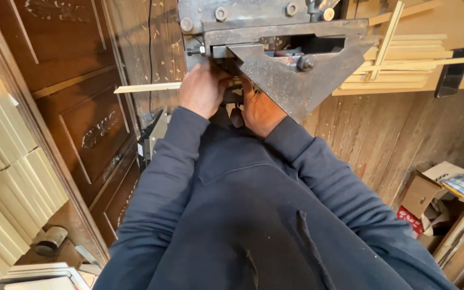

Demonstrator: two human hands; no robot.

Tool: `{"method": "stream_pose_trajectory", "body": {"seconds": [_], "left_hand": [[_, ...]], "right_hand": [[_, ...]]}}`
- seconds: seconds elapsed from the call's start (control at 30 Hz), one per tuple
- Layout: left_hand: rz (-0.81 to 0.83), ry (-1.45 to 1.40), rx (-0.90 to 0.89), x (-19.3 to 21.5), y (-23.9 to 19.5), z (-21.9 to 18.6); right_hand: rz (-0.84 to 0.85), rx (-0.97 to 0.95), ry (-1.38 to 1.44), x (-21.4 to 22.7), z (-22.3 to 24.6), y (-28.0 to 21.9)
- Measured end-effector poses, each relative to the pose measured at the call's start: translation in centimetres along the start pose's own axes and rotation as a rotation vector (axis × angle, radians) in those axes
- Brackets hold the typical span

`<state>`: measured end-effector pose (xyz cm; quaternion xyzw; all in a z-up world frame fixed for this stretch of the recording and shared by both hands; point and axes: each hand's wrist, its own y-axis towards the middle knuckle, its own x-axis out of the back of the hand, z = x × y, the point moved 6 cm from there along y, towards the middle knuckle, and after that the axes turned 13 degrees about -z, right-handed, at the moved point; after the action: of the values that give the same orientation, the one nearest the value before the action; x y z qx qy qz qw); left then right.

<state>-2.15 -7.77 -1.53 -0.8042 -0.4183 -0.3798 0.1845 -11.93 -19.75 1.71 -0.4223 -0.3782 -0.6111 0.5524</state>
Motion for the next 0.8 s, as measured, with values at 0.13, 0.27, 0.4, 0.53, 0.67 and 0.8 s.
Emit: {"method": "stream_pose_trajectory", "body": {"seconds": [0.13, 0.27, 0.4, 0.53, 0.67, 0.8], "left_hand": [[0.088, -0.014, 0.067, -1.1, 1.4, 1.8], [0.287, -0.103, 0.264, 0.2, 2.6, 0.7], [0.233, -0.124, 0.245, 0.0, 2.7, 0.6], [0.250, -0.133, 0.196, 0.4, 2.7, 0.5], [0.190, -0.219, 0.147, 0.4, 2.7, 0.0], [0.284, -0.101, 0.156, 0.0, 2.8, 0.1]], "right_hand": [[-0.016, -0.022, 0.085, 1.3, 0.2, 0.3], [0.123, -0.117, 0.137, 3.4, -2.2, -1.9], [0.199, -0.232, 0.400, 4.6, -6.4, -5.9], [0.130, -0.442, 0.513, 6.6, -10.1, -7.2], [0.094, -0.677, 0.435, 9.0, -12.4, -6.1], [-0.064, -0.593, 0.439, 9.6, -13.0, -4.0]]}}
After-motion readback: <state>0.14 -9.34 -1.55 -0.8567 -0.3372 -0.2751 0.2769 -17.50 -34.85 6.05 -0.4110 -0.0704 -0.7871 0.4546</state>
